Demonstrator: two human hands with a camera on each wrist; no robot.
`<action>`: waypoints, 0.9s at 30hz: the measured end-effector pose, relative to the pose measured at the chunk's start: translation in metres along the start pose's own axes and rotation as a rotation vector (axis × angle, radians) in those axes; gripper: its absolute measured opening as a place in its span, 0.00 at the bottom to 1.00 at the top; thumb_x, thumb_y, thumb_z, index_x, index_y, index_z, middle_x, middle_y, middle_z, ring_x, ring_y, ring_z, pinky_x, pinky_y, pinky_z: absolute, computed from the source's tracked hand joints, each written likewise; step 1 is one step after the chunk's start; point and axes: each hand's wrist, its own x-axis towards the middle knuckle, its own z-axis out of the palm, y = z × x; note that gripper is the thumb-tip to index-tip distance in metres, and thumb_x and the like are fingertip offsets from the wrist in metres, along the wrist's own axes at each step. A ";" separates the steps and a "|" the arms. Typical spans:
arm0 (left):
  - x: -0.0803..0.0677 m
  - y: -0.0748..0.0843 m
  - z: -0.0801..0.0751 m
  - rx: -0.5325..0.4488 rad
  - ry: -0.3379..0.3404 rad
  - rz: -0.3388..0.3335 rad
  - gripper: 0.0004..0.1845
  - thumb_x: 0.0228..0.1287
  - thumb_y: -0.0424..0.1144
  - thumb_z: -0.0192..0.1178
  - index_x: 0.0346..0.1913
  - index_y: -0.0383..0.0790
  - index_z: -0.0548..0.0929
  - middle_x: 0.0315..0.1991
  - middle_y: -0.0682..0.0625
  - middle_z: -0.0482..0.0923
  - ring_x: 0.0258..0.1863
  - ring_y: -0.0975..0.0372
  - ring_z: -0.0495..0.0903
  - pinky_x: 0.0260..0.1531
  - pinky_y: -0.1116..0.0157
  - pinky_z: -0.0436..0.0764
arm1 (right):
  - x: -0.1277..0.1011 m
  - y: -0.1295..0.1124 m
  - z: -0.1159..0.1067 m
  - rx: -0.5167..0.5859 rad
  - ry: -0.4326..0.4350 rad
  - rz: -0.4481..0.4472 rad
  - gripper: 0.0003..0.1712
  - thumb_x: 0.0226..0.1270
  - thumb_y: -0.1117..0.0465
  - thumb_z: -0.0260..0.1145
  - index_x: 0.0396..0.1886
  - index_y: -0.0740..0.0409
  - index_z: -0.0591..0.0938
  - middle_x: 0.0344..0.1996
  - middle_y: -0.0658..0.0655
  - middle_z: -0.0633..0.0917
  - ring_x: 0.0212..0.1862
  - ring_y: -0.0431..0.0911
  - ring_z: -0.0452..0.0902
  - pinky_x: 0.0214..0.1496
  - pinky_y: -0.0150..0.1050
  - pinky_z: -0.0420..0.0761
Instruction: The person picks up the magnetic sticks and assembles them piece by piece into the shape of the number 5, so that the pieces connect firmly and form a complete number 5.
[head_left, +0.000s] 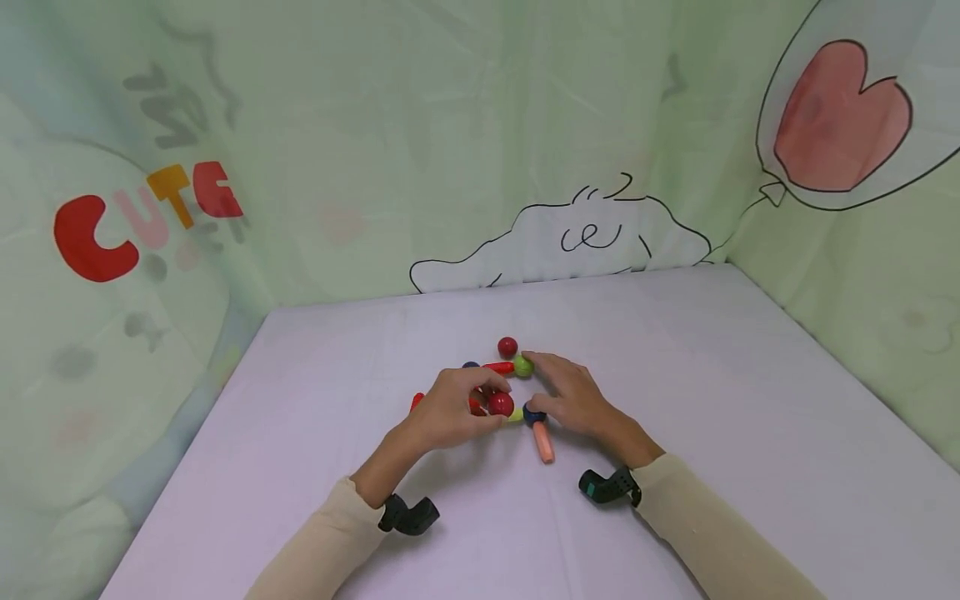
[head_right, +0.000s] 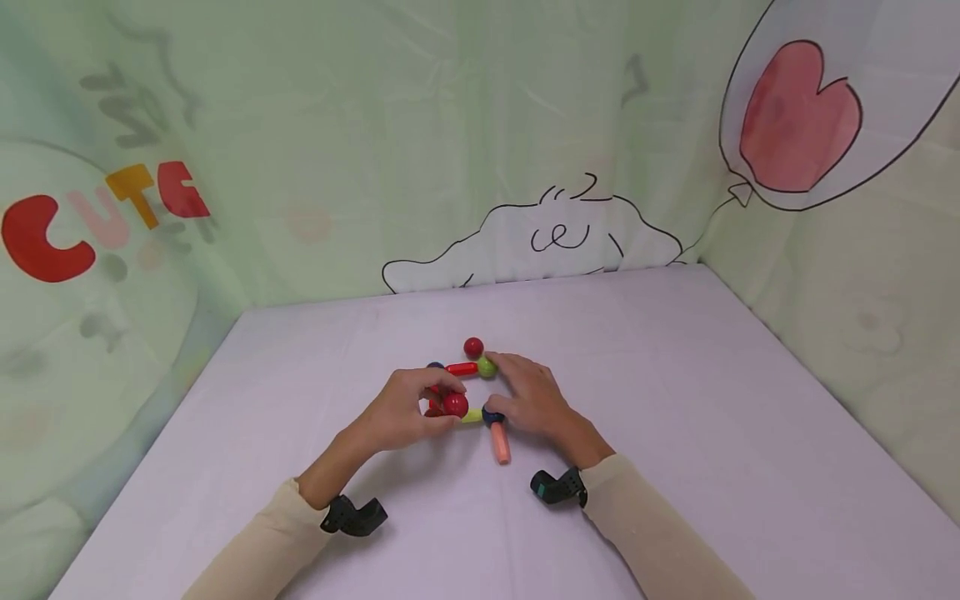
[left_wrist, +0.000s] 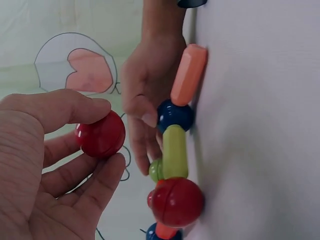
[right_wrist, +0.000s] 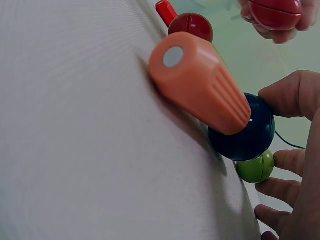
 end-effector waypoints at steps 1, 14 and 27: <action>-0.001 -0.001 0.002 -0.004 -0.009 -0.005 0.17 0.52 0.37 0.69 0.46 0.42 0.81 0.35 0.59 0.79 0.35 0.68 0.78 0.34 0.67 0.81 | 0.000 0.000 0.000 -0.003 -0.002 0.003 0.37 0.58 0.54 0.60 0.69 0.55 0.65 0.66 0.56 0.68 0.69 0.54 0.58 0.65 0.63 0.52; -0.010 0.002 0.027 0.013 -0.147 0.038 0.14 0.53 0.38 0.68 0.44 0.48 0.81 0.35 0.63 0.76 0.35 0.69 0.75 0.35 0.73 0.78 | 0.001 0.002 0.000 -0.016 -0.008 0.003 0.38 0.57 0.55 0.60 0.69 0.54 0.64 0.66 0.56 0.68 0.69 0.54 0.58 0.65 0.64 0.53; -0.013 0.013 0.049 0.147 -0.253 0.131 0.16 0.53 0.42 0.69 0.45 0.49 0.81 0.40 0.63 0.74 0.41 0.72 0.72 0.37 0.79 0.75 | 0.000 0.000 -0.002 -0.011 -0.013 0.012 0.38 0.57 0.55 0.61 0.69 0.53 0.65 0.66 0.54 0.68 0.69 0.52 0.58 0.65 0.63 0.53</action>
